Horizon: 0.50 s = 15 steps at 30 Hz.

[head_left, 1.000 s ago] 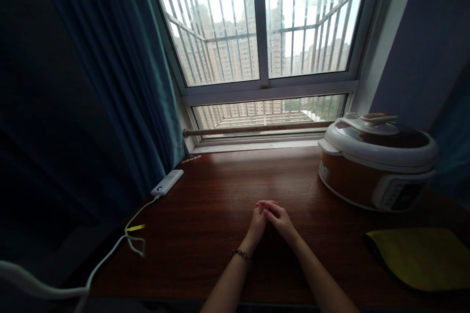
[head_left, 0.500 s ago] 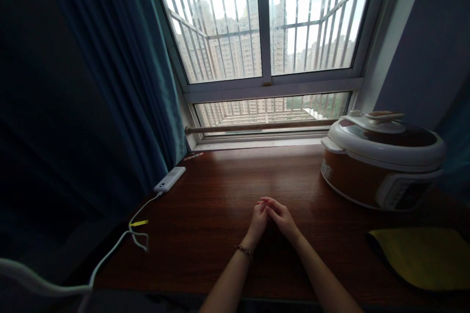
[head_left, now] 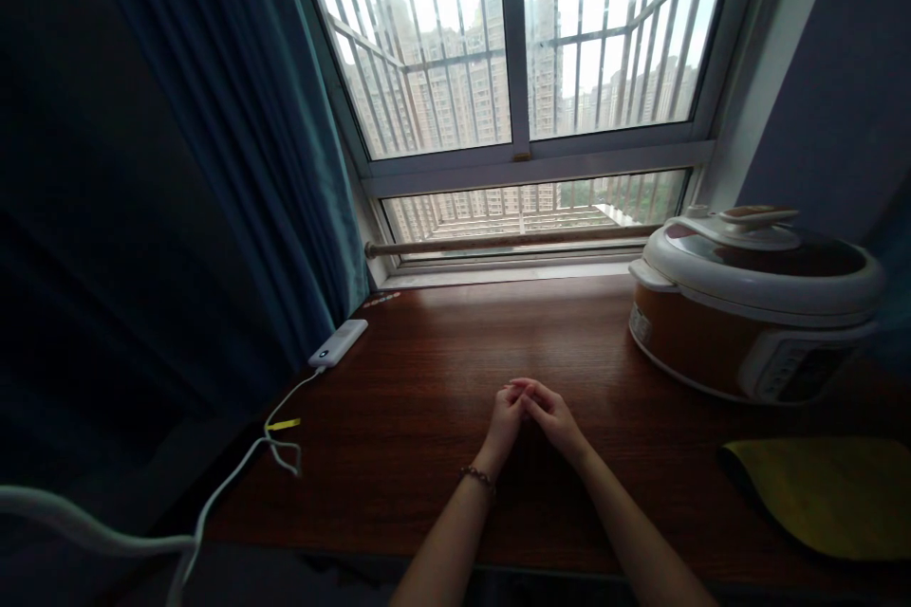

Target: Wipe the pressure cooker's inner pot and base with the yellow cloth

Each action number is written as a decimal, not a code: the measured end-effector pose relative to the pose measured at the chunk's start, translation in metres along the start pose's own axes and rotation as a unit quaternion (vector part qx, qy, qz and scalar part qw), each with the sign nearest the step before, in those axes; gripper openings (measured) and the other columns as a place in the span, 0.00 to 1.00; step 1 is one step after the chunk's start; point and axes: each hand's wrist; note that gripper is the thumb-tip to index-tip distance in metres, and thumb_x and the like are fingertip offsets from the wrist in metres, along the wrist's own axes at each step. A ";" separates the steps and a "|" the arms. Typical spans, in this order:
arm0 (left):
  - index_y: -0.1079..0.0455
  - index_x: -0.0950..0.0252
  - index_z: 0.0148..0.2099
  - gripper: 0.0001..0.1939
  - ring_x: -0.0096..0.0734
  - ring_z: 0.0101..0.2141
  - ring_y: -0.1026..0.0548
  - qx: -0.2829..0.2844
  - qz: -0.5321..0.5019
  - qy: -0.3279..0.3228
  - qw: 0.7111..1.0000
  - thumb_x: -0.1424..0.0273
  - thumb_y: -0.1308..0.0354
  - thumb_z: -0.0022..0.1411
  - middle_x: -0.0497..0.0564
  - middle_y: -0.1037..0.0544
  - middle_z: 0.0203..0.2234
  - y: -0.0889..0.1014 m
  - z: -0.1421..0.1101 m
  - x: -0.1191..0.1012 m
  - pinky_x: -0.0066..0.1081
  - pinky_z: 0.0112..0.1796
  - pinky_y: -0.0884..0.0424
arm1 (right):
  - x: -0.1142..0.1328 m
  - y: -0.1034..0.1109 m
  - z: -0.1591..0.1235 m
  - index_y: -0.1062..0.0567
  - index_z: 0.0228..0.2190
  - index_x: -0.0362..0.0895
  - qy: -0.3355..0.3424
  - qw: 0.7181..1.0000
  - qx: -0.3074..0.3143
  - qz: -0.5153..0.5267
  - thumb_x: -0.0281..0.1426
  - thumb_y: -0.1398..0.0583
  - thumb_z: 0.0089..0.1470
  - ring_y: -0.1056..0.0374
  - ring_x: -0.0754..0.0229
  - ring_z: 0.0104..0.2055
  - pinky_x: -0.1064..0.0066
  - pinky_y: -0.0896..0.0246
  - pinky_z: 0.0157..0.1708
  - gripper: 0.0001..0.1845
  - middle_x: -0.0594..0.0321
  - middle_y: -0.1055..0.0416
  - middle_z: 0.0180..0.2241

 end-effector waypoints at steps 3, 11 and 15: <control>0.28 0.69 0.25 0.21 0.27 0.22 0.31 0.000 0.000 -0.003 1.000 0.53 0.41 0.49 0.50 0.27 0.18 0.001 -0.001 0.000 0.26 0.26 0.36 | 0.000 0.000 0.000 0.28 0.43 0.46 -0.002 1.000 -0.005 -0.003 0.42 0.42 0.52 0.33 0.54 0.48 0.59 0.42 0.51 0.19 0.57 0.28 0.44; 0.25 0.70 0.34 0.20 0.38 0.33 0.25 0.037 -0.008 -0.010 0.999 0.56 0.41 0.51 0.56 0.21 0.29 0.001 -0.001 -0.004 0.34 0.38 0.31 | -0.002 0.003 0.000 0.25 0.42 0.45 0.020 0.997 -0.007 -0.068 0.42 0.43 0.52 0.34 0.54 0.48 0.59 0.43 0.52 0.19 0.56 0.28 0.44; 0.25 0.70 0.37 0.21 0.42 0.38 0.25 0.048 -0.011 -0.012 0.999 0.56 0.42 0.51 0.59 0.21 0.33 0.002 -0.001 -0.003 0.37 0.41 0.31 | 0.000 0.004 0.000 0.25 0.41 0.45 0.023 0.997 0.005 -0.078 0.42 0.43 0.52 0.33 0.54 0.47 0.58 0.42 0.51 0.19 0.57 0.27 0.42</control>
Point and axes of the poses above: each hand's wrist, its own z-axis towards the middle knuckle, its own y-axis out of the back of the hand, x = y × z
